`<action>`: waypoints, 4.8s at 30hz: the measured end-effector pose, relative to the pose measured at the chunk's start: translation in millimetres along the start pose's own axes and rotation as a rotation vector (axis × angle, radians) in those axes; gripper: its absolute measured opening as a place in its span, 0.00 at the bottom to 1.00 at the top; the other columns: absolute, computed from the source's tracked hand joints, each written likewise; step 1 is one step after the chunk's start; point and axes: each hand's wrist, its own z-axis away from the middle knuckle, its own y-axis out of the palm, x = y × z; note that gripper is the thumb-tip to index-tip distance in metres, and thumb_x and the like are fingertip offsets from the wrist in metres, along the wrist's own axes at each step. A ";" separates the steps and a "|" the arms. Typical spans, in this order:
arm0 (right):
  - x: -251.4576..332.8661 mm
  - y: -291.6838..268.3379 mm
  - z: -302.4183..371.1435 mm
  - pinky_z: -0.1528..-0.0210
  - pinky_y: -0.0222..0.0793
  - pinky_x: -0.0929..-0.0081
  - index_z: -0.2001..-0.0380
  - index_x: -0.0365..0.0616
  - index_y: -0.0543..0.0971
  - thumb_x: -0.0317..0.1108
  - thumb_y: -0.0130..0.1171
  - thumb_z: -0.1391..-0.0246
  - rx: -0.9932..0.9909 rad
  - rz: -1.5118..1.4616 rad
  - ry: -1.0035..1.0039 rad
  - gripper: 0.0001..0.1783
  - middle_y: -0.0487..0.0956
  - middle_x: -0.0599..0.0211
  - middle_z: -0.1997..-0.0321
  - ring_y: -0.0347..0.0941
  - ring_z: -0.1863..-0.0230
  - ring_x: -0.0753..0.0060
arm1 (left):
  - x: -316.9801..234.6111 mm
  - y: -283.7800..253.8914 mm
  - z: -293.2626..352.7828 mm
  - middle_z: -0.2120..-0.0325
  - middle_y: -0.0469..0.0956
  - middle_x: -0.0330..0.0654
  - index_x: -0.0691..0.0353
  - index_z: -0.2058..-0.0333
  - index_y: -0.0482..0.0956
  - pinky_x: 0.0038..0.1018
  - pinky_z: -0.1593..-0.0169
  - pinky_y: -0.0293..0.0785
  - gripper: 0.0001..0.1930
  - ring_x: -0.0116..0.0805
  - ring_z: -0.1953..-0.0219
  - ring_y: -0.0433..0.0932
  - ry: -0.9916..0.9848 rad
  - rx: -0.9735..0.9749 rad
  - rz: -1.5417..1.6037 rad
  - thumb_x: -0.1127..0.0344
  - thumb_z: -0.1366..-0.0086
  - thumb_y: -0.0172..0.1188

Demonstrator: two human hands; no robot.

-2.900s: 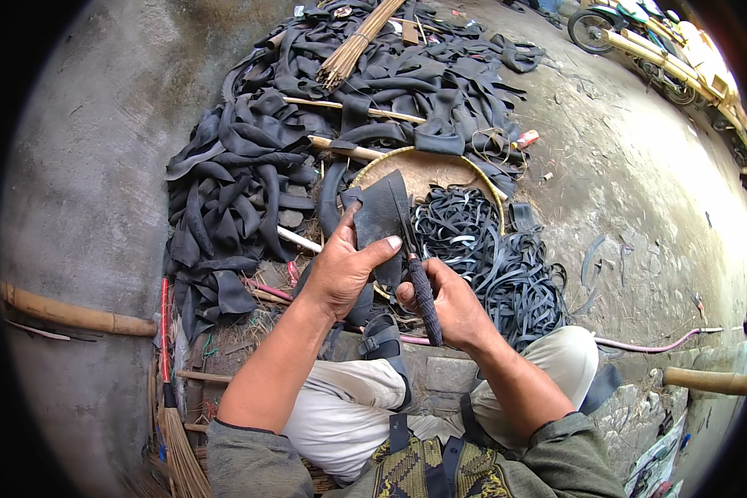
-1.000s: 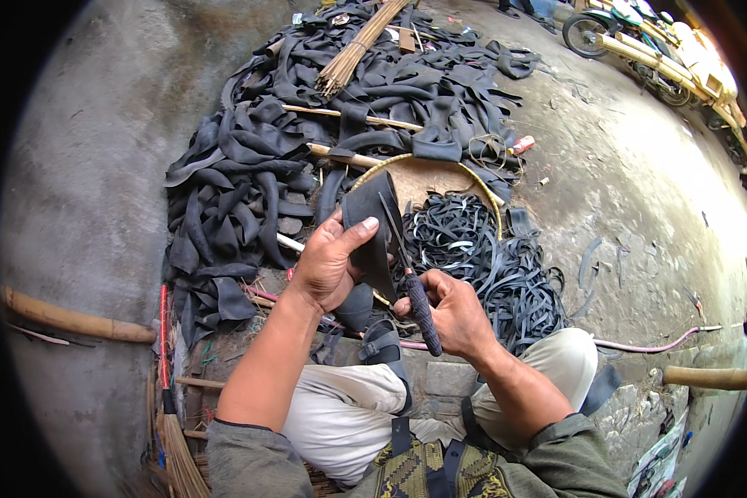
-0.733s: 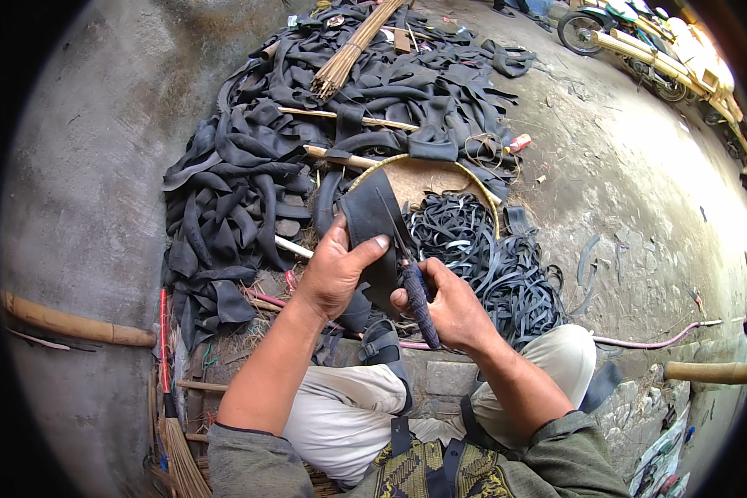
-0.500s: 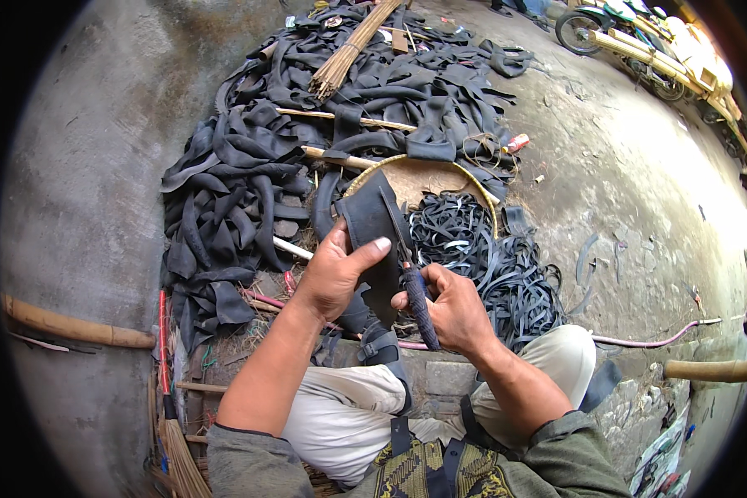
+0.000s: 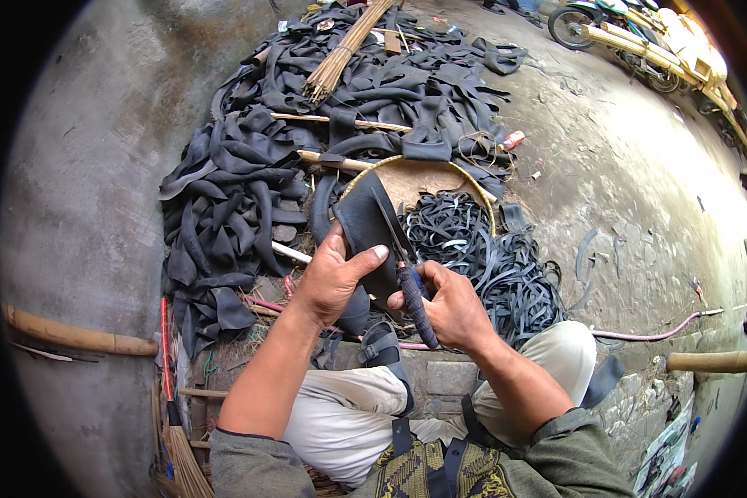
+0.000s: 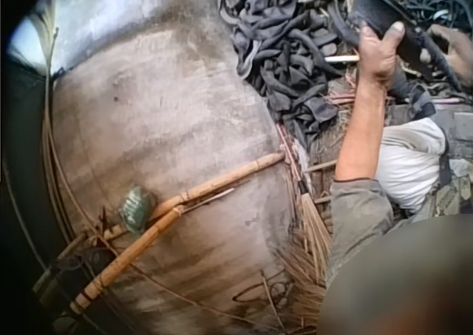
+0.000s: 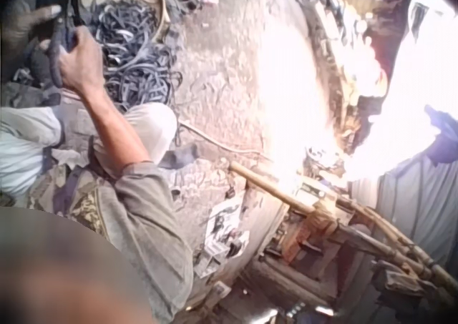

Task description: The person sits on the floor and uses shears to cut a rubber boot into narrow strips. They repeatedly reposition the boot and cut along its sides, adding the strips to a growing pile on the ground.

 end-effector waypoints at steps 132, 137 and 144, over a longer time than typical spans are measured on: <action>-0.7 5.4 -1.4 0.68 0.75 0.56 0.65 0.33 0.79 0.72 0.74 0.59 -0.088 0.361 -0.174 0.45 0.80 0.51 0.79 0.81 0.74 0.42 | -7.1 -7.0 9.1 0.47 0.77 0.43 0.62 0.35 0.63 0.29 0.46 0.82 0.26 0.30 0.49 0.80 0.039 -0.107 0.018 0.76 0.29 0.58; -1.2 9.5 -2.2 0.67 0.74 0.55 0.64 0.33 0.79 0.72 0.74 0.60 -0.065 0.377 -0.194 0.46 0.81 0.50 0.76 0.81 0.72 0.42 | -10.5 -10.0 10.0 0.47 0.78 0.42 0.63 0.37 0.66 0.30 0.44 0.80 0.23 0.30 0.49 0.80 0.098 -0.125 0.061 0.77 0.29 0.58; 0.5 3.9 -6.7 0.65 0.75 0.52 0.62 0.33 0.78 0.71 0.75 0.61 -0.153 0.420 -0.272 0.47 0.81 0.47 0.75 0.81 0.70 0.39 | 2.9 -6.4 12.3 0.49 0.78 0.42 0.62 0.37 0.66 0.30 0.47 0.80 0.24 0.31 0.51 0.80 -0.002 -0.077 -0.140 0.77 0.29 0.58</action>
